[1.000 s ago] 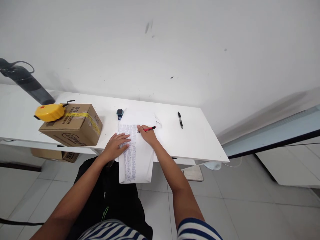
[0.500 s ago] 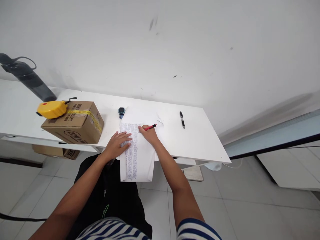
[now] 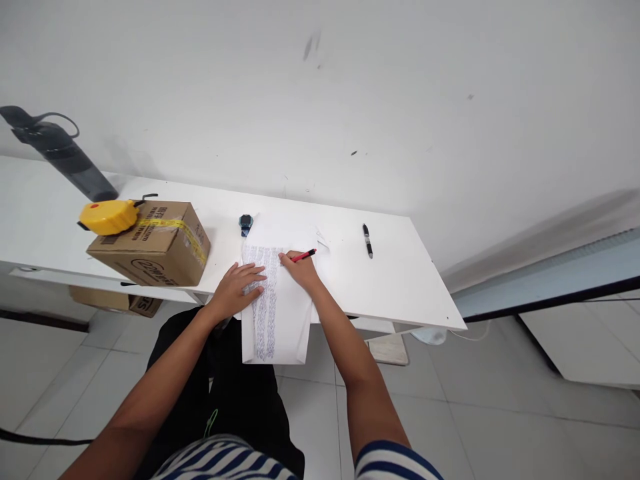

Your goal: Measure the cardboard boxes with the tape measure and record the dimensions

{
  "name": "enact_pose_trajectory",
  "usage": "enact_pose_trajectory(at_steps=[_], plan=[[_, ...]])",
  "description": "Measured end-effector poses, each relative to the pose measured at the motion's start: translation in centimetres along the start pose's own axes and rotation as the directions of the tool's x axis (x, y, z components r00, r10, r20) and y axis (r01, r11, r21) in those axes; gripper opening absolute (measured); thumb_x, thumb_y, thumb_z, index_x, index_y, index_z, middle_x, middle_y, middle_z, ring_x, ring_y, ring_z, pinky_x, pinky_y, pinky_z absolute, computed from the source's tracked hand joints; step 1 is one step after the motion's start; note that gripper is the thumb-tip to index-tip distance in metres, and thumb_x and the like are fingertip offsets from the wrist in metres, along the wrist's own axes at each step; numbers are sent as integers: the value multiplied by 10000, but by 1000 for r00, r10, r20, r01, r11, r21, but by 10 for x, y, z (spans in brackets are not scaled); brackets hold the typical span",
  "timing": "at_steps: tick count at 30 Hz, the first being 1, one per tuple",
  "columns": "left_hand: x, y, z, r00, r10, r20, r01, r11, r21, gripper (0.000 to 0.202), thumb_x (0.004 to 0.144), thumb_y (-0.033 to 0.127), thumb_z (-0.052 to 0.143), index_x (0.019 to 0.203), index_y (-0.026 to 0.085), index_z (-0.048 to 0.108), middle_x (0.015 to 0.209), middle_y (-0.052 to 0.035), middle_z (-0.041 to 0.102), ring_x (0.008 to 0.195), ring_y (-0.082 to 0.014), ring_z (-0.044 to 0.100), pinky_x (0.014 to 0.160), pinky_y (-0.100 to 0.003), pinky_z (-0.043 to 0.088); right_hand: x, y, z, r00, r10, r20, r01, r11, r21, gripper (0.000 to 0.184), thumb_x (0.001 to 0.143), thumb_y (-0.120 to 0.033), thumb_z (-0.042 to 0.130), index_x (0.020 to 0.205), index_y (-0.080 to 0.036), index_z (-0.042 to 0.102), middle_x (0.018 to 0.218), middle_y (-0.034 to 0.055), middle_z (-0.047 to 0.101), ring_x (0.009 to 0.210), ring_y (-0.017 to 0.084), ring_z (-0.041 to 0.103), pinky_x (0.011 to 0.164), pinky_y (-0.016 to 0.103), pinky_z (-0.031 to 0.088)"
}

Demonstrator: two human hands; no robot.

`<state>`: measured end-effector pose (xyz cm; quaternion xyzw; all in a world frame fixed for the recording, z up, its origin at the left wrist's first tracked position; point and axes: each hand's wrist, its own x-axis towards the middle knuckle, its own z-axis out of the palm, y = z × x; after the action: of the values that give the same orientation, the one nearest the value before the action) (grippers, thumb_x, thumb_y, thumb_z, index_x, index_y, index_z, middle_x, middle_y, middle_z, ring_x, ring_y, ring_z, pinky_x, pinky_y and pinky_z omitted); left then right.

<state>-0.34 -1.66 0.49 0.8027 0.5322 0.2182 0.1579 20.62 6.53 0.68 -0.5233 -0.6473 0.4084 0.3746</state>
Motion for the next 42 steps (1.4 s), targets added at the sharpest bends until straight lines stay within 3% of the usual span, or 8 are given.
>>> enact_pose_trajectory(at_steps=[14,19,23,32,42], plan=[[0,0,1,1000,4,-9,-4,1000,1,335,935,437,483,1205,325,647,1422,18,566,1395,-236,420,1206,-524,189,0,3,1,999,-43,5,43,999,-15,370,829,-497,562,613,-202,620,658,14,631,683,170,565,670,304,419],[0,0,1,1000,-2,-3,2,1000,-2,342,937,444,475,1209,328,646,1425,15,563,1397,-239,416,1207,-524,183,-3,3,1,996,-65,-68,61,996,-64,412,842,-500,537,545,-214,536,591,1,574,621,157,515,628,305,396],[-1,0,1,1000,10,-9,-10,1000,-8,343,941,450,467,1207,326,644,1426,19,562,1397,-234,418,1210,-518,178,-2,2,0,1000,-20,-14,20,999,-37,373,820,-504,552,597,-209,598,632,10,607,667,171,541,649,305,413],[-2,-1,2,999,19,-28,-19,1000,-18,329,933,443,484,1191,328,652,1414,15,573,1389,-239,430,1206,-524,187,-1,5,1,991,-17,-132,13,999,-34,351,806,-474,525,572,-214,556,570,-12,536,631,159,485,623,301,389],[-5,-2,1,999,-4,-47,3,999,-36,304,900,426,546,1154,318,673,1372,-9,609,1350,-237,470,1195,-533,200,1,13,5,996,-53,-74,47,996,-73,371,786,-492,554,546,-208,555,516,-10,520,580,164,489,602,306,395]])
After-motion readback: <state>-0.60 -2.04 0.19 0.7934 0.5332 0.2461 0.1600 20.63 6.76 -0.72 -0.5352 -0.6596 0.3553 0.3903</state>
